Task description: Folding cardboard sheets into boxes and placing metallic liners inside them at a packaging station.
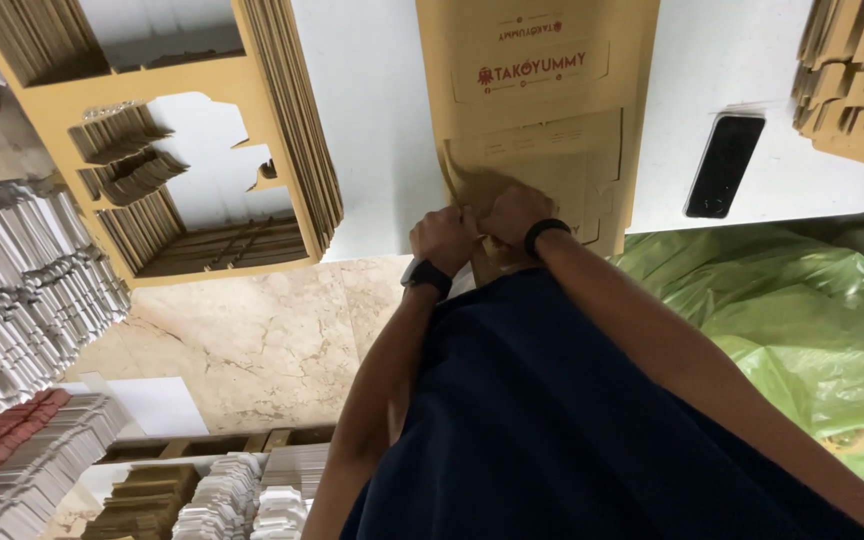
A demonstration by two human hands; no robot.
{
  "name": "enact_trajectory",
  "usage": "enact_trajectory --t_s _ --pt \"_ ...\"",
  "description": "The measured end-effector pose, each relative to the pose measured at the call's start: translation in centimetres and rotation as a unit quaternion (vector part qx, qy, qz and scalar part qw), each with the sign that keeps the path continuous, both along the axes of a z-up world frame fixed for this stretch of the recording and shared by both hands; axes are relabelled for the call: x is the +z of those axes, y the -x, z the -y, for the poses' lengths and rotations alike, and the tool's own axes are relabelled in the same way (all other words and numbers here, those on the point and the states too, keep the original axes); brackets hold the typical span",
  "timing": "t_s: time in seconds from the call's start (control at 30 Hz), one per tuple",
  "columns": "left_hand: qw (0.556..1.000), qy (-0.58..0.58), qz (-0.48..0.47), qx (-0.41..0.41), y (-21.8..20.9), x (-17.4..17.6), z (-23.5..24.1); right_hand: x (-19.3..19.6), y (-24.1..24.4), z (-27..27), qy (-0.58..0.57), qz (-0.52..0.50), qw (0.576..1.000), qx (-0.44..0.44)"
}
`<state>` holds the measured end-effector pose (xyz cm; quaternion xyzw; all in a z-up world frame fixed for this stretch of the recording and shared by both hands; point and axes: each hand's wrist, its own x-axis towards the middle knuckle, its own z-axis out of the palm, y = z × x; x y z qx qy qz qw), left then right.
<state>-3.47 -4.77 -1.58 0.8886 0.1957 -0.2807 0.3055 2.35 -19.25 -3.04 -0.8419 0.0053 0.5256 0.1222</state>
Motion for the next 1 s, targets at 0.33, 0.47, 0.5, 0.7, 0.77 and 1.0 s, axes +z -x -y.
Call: enact_trajectory --t_s 0.33,0.47,0.5,0.7,0.77,1.0 --pt "0.987 0.109 -0.085 0.087 1.3 -3.9 0.8 -0.7 0.2 0.3 -0.001 0.018 0.997 0.071" --pt "0.986 0.162 0.024 0.038 -3.8 5.9 2.5 -13.6 4.5 5.5 0.035 -0.001 0.997 -0.071" --pt "0.964 0.246 0.061 0.082 -5.1 9.2 2.6 -18.8 6.1 5.8 0.031 -0.005 0.997 -0.076" --pt "0.986 0.145 0.049 -0.068 -2.5 5.9 -1.1 -1.9 0.9 0.6 0.016 -0.042 0.992 -0.115" --pt "0.991 0.124 0.003 -0.054 -2.7 4.8 -1.6 5.6 -3.2 -0.5 0.0 -0.046 0.993 -0.111" --pt "0.968 0.13 -0.192 0.099 -1.1 9.5 1.1 3.2 -1.5 0.5 -0.047 -0.022 0.993 -0.106"
